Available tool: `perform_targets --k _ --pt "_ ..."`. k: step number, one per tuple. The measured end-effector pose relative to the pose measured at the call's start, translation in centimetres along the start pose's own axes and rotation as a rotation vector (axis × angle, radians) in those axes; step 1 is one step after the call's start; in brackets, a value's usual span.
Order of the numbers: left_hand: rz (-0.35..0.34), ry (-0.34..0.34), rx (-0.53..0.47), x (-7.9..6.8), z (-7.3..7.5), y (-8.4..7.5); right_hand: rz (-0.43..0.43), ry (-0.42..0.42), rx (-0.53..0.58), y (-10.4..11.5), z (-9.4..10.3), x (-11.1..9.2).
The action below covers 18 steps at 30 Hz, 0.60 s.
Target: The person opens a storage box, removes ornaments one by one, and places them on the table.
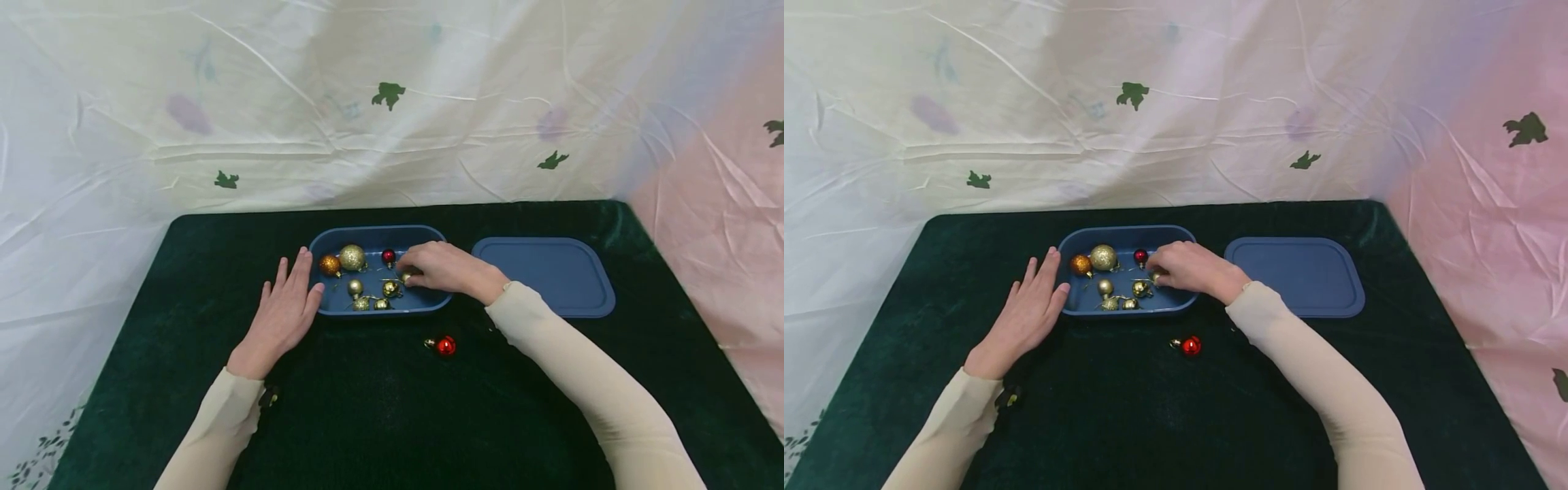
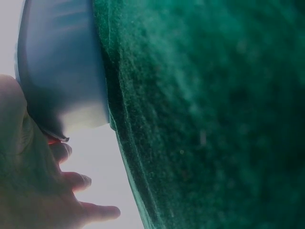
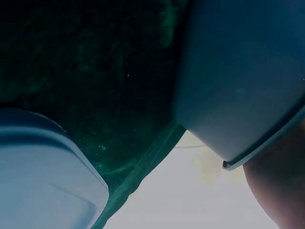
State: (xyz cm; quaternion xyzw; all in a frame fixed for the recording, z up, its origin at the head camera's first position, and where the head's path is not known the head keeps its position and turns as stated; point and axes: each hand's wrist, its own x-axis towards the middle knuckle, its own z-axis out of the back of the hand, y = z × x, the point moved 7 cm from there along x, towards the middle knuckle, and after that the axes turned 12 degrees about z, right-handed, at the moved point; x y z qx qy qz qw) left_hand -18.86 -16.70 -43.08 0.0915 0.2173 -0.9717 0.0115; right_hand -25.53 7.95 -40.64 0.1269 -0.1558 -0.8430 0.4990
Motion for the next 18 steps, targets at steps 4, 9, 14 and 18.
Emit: perform_targets --k 4,9,14,18 --pt "0.002 0.0 -0.003 -0.02 0.03 0.11 -0.008 0.014 0.004 -0.06 -0.03 0.07" --pt "0.0 -0.002 0.0 -0.07 0.06 0.18 -0.017 0.018 -0.045 0.01 0.15 -0.06" --pt "0.003 -0.001 0.003 -0.16 0.1 0.24 -0.002 0.02 -0.114 0.16 0.21 -0.15" --pt "0.01 0.004 0.008 -0.13 0.08 0.22 0.011 0.031 -0.135 0.2 0.04 -0.07"
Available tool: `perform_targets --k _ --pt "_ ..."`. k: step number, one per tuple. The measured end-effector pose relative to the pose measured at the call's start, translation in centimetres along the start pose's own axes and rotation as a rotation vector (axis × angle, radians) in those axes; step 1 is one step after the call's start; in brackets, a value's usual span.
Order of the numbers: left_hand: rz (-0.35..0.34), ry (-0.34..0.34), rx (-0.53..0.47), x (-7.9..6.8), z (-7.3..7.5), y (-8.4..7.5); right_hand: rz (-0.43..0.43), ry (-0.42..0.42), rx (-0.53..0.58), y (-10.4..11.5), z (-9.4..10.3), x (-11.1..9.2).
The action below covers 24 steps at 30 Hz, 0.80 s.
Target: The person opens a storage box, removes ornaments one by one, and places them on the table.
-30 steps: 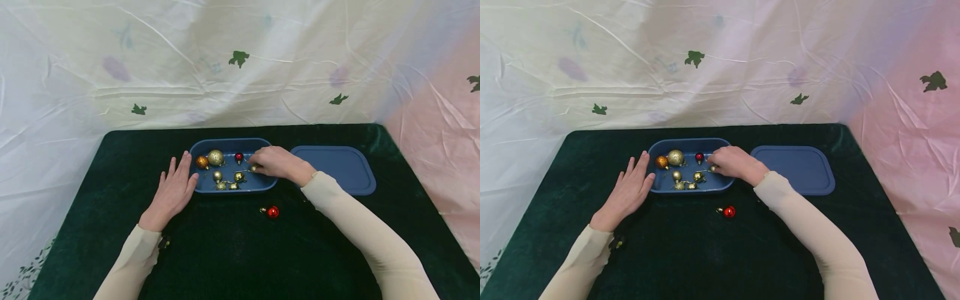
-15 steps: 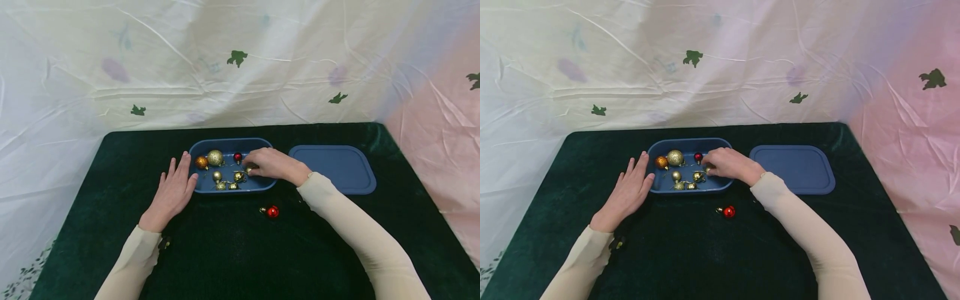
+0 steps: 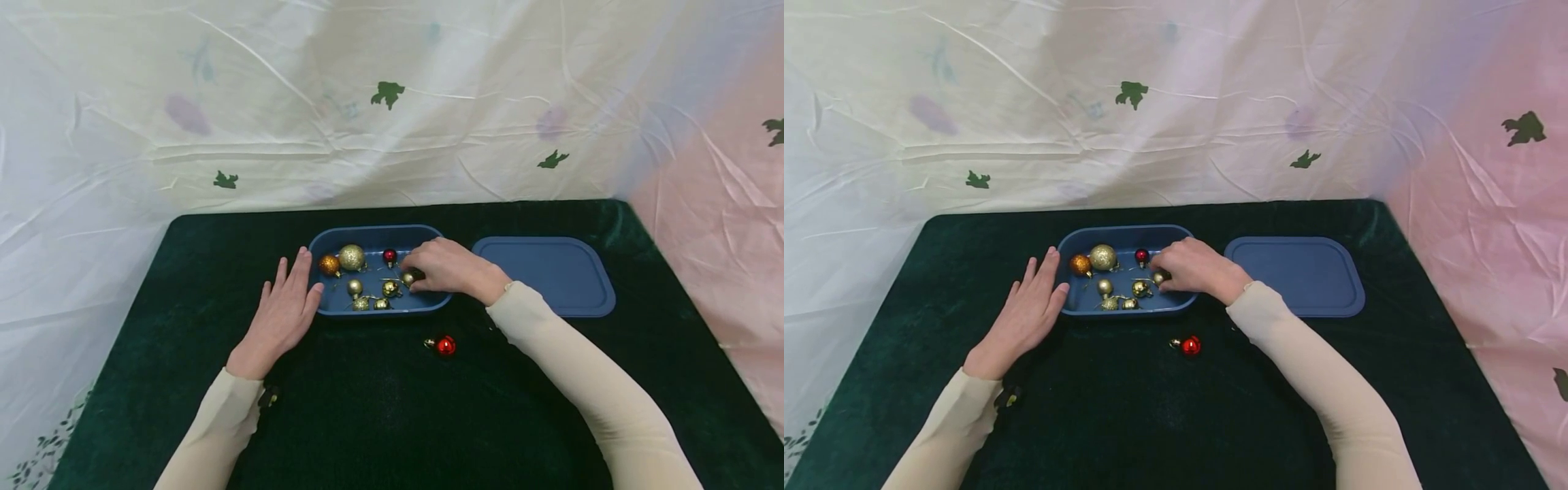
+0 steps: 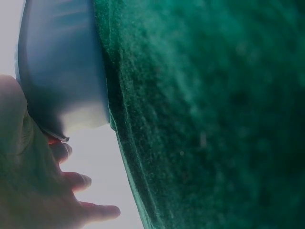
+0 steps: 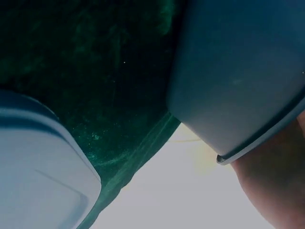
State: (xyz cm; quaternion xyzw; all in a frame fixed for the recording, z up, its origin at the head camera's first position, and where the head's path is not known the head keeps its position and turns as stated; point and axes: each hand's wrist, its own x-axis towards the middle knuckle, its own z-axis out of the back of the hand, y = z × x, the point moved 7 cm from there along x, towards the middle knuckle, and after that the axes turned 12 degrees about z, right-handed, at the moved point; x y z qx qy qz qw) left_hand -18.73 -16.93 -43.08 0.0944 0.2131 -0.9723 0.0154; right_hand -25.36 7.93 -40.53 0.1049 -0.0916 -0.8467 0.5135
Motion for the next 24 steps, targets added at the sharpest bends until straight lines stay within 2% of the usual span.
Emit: perform_targets --k 6,14,18,24 --pt "0.011 0.007 0.007 0.2 0.0 0.0 -0.002 0.017 -0.026 0.0 -0.1 0.2" --pt "0.009 0.003 0.01 0.2 0.0 -0.1 0.012 0.003 -0.001 0.1 -0.1 0.2" --pt "0.012 0.003 0.015 0.1 0.0 -0.1 0.015 -0.047 0.037 0.3 0.4 -0.2" --pt "0.009 0.006 0.016 0.2 0.0 -0.2 0.024 -0.167 0.074 0.9 2.0 -1.6"
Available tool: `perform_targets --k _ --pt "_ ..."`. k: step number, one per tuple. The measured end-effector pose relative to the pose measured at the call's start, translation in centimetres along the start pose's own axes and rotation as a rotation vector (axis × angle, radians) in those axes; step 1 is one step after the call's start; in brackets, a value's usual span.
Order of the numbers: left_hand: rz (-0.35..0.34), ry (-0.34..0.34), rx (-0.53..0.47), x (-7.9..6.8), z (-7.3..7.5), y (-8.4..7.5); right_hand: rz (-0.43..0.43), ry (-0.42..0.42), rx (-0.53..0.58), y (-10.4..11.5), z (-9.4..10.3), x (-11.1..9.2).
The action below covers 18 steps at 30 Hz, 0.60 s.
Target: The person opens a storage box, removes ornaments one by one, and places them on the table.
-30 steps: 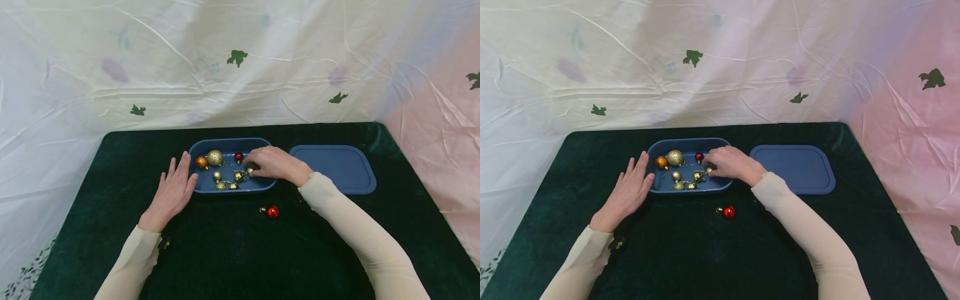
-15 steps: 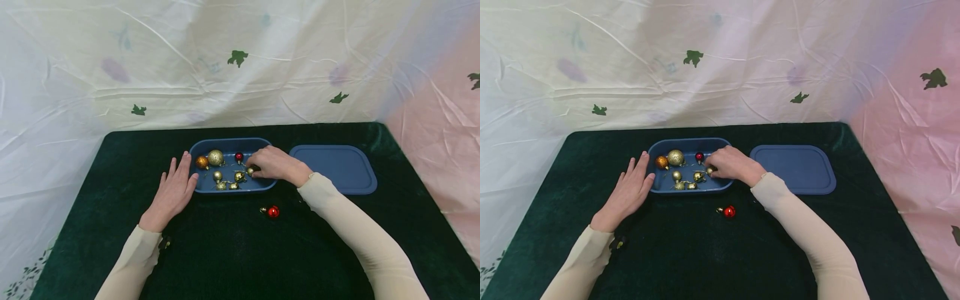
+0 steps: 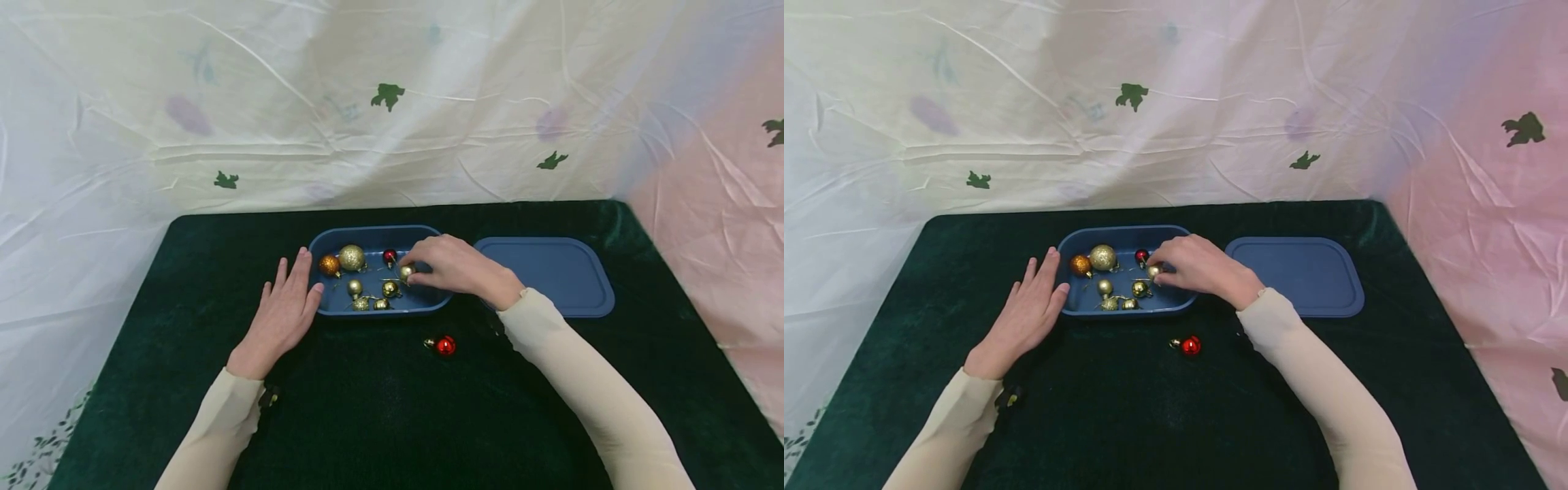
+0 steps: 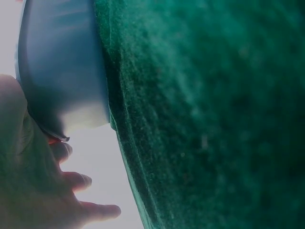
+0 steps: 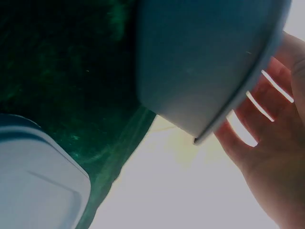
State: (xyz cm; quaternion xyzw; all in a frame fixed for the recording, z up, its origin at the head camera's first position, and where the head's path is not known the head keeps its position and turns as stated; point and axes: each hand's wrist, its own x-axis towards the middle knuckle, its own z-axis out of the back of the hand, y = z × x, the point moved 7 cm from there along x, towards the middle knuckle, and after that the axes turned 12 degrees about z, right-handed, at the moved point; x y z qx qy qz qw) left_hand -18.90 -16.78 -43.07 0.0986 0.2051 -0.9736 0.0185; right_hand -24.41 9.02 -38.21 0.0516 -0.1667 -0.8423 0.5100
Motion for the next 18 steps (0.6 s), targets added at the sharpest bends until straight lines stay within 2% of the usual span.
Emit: perform_targets --k 8,18 --pt "-0.011 0.001 -0.001 0.1 0.0 -0.2 0.021 -0.114 0.017 0.9 1.7 -1.6" --pt "-0.012 0.003 -0.002 0.2 0.1 -0.3 0.013 -0.153 0.009 1.9 2.7 -3.6"
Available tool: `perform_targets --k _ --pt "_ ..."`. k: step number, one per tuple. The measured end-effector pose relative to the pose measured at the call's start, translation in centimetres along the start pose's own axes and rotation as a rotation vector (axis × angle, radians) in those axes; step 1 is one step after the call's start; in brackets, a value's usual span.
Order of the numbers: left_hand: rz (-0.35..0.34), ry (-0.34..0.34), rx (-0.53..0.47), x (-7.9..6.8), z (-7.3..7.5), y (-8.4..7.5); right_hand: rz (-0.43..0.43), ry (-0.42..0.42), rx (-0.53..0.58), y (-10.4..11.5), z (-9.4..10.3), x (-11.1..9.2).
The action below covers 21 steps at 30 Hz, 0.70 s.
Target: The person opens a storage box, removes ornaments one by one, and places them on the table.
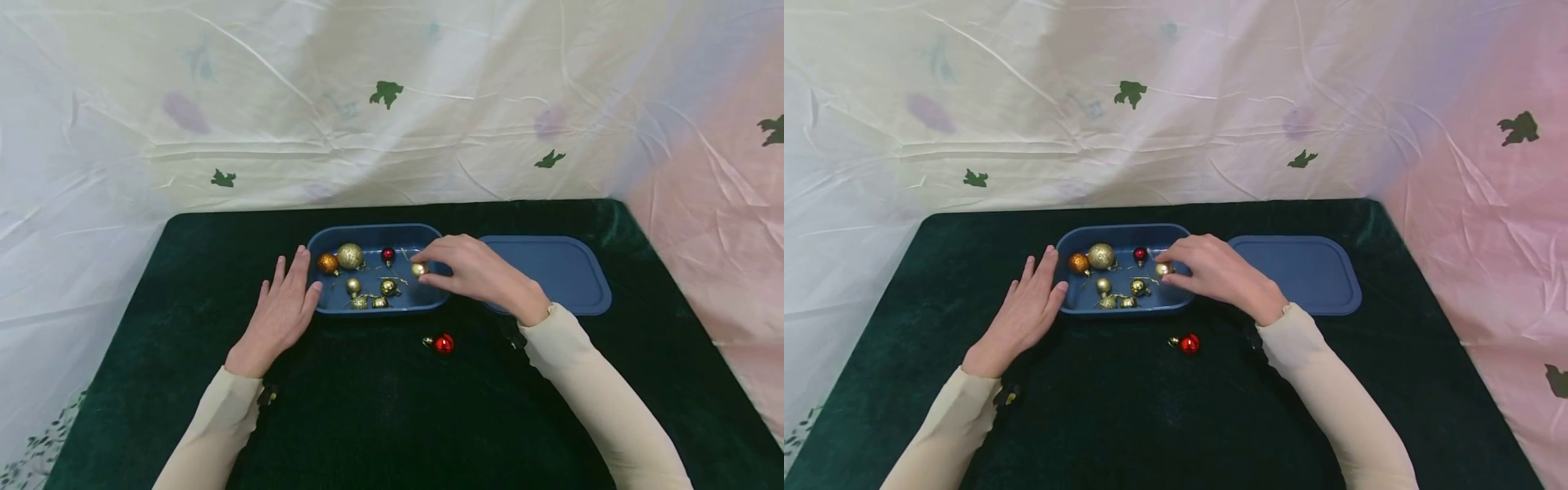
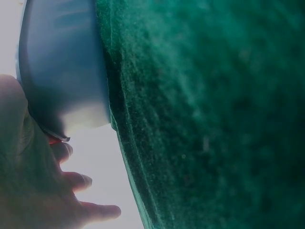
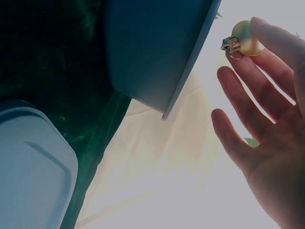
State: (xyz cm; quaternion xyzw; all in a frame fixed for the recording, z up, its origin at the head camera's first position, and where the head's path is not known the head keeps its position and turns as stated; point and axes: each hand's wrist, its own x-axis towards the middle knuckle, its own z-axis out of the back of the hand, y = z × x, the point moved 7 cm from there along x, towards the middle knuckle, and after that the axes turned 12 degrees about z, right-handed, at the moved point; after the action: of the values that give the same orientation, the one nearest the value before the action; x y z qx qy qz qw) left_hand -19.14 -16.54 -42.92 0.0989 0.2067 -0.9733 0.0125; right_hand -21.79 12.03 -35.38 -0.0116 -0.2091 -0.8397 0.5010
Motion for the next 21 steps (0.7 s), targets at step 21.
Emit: perform_targets --k 21 --pt "-0.001 0.009 0.0 -0.1 0.1 0.0 -0.049 -0.088 0.013 1.4 0.5 -4.8"
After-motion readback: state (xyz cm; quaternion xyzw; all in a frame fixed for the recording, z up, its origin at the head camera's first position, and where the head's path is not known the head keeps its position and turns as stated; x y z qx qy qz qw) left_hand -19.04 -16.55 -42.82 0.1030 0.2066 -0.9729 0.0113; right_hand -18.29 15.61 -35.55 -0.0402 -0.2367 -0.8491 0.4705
